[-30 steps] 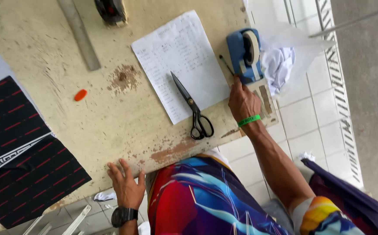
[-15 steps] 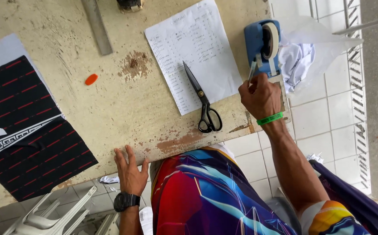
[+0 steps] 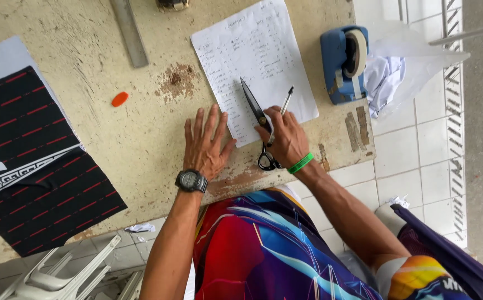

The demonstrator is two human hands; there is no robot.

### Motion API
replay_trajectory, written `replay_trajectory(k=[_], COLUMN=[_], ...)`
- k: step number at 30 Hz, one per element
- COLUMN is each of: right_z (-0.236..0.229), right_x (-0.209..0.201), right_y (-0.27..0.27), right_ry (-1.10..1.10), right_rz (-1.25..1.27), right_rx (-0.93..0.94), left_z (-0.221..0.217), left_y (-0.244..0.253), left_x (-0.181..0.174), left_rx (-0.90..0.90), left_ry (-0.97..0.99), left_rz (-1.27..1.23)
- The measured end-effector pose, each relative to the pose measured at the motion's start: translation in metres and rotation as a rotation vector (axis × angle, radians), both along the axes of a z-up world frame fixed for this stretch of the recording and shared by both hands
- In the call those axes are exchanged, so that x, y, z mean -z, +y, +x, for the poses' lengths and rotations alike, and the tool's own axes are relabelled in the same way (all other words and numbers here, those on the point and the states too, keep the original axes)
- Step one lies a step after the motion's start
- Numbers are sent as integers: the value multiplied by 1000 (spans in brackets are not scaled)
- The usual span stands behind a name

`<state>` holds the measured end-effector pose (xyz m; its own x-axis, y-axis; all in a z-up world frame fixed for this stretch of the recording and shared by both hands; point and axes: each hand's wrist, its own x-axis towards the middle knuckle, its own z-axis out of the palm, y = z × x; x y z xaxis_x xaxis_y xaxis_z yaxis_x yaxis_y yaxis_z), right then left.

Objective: The person cuts a white fabric pattern using shears, then uses a set square and a red marker to draw lines on the fabric. They cut along the drawn lines and place a black jersey with the number 24 on the table. Finally, they write on a document with a pen.

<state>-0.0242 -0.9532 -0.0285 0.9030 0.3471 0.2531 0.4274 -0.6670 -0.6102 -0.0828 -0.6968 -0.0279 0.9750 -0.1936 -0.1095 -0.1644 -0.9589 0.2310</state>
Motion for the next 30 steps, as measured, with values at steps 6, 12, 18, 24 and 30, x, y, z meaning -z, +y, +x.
replay_trajectory(k=[6, 12, 18, 24, 30], right_z=[-6, 3, 19, 45, 96], right_x=[26, 59, 5, -53, -64], right_y=[9, -48, -55, -32, 18], right_ry=[46, -72, -56, 145, 425], right_rz=[-153, -199, -290, 50, 406], right_rx=[31, 113, 152, 116, 197], left_z=[13, 17, 16, 17, 18], left_y=[5, 14, 14, 14, 12], left_x=[21, 43, 47, 45, 44], left_rx=[76, 69, 66, 48, 30], left_ry=[49, -49, -163, -153, -125], left_rz=[-36, -78, -80, -106, -100])
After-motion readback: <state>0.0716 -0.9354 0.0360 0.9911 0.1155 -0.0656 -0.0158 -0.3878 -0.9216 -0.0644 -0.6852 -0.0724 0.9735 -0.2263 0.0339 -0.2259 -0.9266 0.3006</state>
